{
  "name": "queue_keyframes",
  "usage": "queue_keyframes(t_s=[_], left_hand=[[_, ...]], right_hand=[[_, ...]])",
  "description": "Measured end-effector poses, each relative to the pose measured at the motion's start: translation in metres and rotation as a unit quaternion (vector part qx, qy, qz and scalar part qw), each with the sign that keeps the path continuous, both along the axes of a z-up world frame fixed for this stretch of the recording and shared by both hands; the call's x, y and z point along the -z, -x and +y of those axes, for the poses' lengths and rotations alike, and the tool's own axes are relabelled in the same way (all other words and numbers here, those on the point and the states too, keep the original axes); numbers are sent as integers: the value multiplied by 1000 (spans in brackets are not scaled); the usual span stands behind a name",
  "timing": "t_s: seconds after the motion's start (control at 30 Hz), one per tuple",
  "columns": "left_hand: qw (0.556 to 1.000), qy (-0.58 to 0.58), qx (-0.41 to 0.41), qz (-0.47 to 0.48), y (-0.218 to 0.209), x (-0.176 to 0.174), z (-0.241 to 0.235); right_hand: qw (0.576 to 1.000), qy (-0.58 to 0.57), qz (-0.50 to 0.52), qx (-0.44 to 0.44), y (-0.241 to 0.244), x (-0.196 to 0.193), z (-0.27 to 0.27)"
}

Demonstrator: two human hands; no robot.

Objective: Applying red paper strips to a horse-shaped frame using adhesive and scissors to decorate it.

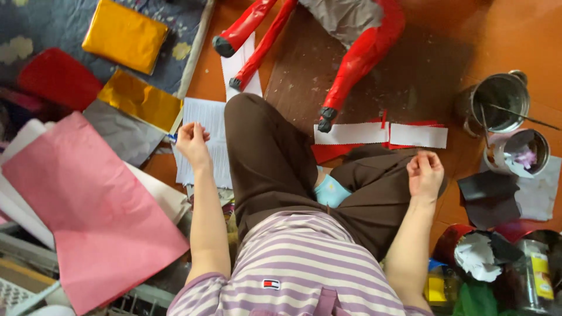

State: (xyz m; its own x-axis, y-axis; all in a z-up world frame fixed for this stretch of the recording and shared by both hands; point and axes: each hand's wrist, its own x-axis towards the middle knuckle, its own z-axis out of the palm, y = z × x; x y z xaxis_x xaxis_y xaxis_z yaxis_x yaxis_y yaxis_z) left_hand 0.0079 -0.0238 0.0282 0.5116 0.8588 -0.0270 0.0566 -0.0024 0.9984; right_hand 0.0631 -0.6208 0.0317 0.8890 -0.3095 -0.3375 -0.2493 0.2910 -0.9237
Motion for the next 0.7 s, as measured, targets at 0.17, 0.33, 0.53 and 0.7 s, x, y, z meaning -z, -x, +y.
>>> queue_keyframes(t_s=[0.17, 0.33, 0.53, 0.7], left_hand=[[998, 63, 22, 5, -31, -33, -14], [996, -22, 74, -34, -83, -33, -40], [867, -235, 439, 11, -71, -26, -201], [558, -420, 702, 143, -45, 88, -257]], right_hand=[[986, -137, -90, -24, 5, 13, -11], [974, -197, -109, -21, -2, 3, -5], [966, -213, -133, -59, -2, -16, 12], [952, -267, -149, -8, -4, -15, 12]])
